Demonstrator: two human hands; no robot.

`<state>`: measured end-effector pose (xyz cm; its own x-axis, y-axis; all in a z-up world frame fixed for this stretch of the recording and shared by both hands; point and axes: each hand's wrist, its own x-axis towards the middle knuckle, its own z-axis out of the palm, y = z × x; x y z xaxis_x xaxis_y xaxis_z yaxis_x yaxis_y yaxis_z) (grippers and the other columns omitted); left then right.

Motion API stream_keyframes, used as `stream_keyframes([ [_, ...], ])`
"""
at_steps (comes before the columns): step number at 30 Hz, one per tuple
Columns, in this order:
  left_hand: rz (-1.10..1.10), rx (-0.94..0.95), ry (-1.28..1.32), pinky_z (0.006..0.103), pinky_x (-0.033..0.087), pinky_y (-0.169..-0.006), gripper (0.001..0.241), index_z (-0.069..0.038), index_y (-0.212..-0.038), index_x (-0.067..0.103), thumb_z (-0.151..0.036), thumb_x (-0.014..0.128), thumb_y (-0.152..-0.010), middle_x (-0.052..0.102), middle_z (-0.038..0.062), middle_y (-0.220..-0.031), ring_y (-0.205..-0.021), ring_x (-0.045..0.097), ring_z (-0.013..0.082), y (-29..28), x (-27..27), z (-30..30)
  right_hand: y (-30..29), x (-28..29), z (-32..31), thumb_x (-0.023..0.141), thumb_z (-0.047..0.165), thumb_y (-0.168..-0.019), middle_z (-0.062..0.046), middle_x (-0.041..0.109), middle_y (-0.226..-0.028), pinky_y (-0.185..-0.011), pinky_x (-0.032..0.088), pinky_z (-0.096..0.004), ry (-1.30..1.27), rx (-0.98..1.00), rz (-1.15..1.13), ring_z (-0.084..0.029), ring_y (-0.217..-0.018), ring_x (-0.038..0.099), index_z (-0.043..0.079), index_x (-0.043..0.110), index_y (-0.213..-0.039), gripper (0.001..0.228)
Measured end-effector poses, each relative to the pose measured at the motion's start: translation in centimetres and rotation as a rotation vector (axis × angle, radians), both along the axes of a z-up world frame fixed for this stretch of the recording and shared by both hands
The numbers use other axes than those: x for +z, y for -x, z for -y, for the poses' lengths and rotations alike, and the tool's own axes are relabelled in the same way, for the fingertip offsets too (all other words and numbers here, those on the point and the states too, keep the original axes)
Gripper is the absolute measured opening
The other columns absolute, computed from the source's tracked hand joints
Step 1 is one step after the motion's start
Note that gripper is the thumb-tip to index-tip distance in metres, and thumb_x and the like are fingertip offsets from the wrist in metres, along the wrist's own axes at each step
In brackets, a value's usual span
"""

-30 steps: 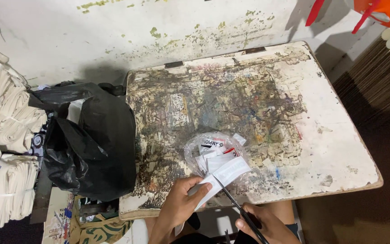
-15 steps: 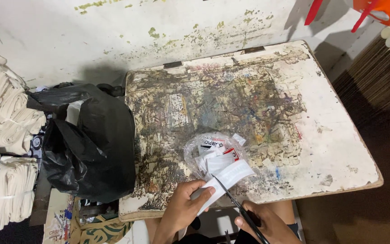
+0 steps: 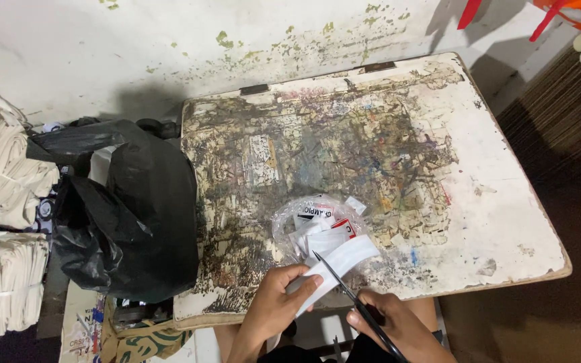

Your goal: Cutting individual brand labels from a printed strip using scissors

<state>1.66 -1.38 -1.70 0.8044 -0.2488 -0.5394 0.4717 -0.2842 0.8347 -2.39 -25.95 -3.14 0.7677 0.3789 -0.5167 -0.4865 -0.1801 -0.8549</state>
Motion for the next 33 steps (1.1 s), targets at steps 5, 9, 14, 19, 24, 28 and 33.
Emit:
stream_keyframes([
  [5,0.079,0.027,0.021,0.0263,0.048,-0.053,0.027,-0.005,-0.101,0.078,-0.03,0.068,-0.097,0.071,0.004,-0.075,-0.061,0.063,0.012,-2.1,-1.3,0.0,-1.7,-4.4,-0.3,0.074,0.051,-0.097,0.003,0.031,-0.068,-0.061,0.024,-0.032,0.237,0.029,0.204,-0.01,-0.064,0.035,0.015,0.041,-0.07,0.056],
  [9,-0.033,0.063,-0.024,0.0256,0.057,-0.064,0.03,-0.006,-0.115,0.077,-0.027,0.068,-0.096,0.081,0.007,-0.102,-0.07,0.073,0.0153,-2.3,-1.2,0.0,-1.9,-3.7,-0.4,0.078,0.039,-0.097,0.004,0.034,-0.068,-0.061,0.026,-0.03,0.171,-0.061,0.245,-0.009,-0.064,0.037,0.015,0.046,-0.069,0.049],
  [14,-0.016,0.104,0.025,0.0254,0.057,-0.051,0.029,-0.007,-0.119,0.079,-0.022,0.07,-0.095,0.083,0.011,-0.096,-0.063,0.071,0.0163,-1.1,-1.8,0.5,-2.6,-3.3,-1.6,0.082,0.022,-0.093,0.001,0.041,-0.05,-0.049,0.027,-0.027,-0.097,-0.223,0.258,-0.008,-0.045,0.038,0.013,0.048,-0.066,0.044],
  [19,0.137,0.036,0.166,0.0248,0.057,-0.052,0.027,0.001,-0.101,0.079,-0.024,0.07,-0.096,0.073,0.007,-0.082,-0.061,0.069,0.0129,-0.1,-0.8,1.4,-3.3,0.0,-3.3,0.071,0.015,-0.095,-0.007,0.056,-0.042,-0.052,0.04,-0.033,-0.263,-0.231,0.288,-0.014,-0.037,0.045,0.009,0.057,-0.058,0.04],
  [24,0.155,-0.038,0.066,0.0258,0.051,-0.06,0.033,-0.005,-0.104,0.079,-0.034,0.067,-0.095,0.073,0.002,-0.089,-0.071,0.064,0.0096,1.1,0.3,0.8,-2.6,-0.6,-2.0,0.07,0.019,-0.096,-0.007,0.054,-0.042,-0.047,0.038,-0.032,-0.195,-0.248,0.283,-0.016,-0.035,0.044,0.007,0.059,-0.069,0.031],
  [28,0.119,-0.01,0.091,0.0228,0.037,-0.057,0.023,-0.01,-0.087,0.075,-0.031,0.07,-0.096,0.076,0.0,-0.072,-0.061,0.051,0.0051,2.6,-1.6,-0.4,-2.7,0.4,-0.7,0.07,0.023,-0.094,-0.007,0.053,-0.042,-0.051,0.035,-0.029,-0.049,-0.315,0.357,-0.014,-0.041,0.046,0.007,0.056,-0.062,0.038],
  [33,0.155,-0.025,0.027,0.0243,0.036,-0.064,0.031,-0.009,-0.092,0.076,-0.039,0.067,-0.096,0.062,-0.002,-0.076,-0.07,0.053,0.0083,2.5,-0.8,-0.6,-2.6,0.9,-1.1,0.072,0.019,-0.093,-0.011,0.05,-0.042,-0.049,0.034,-0.033,-0.051,-0.375,0.281,-0.017,-0.038,0.043,0.002,0.065,-0.078,0.024],
])
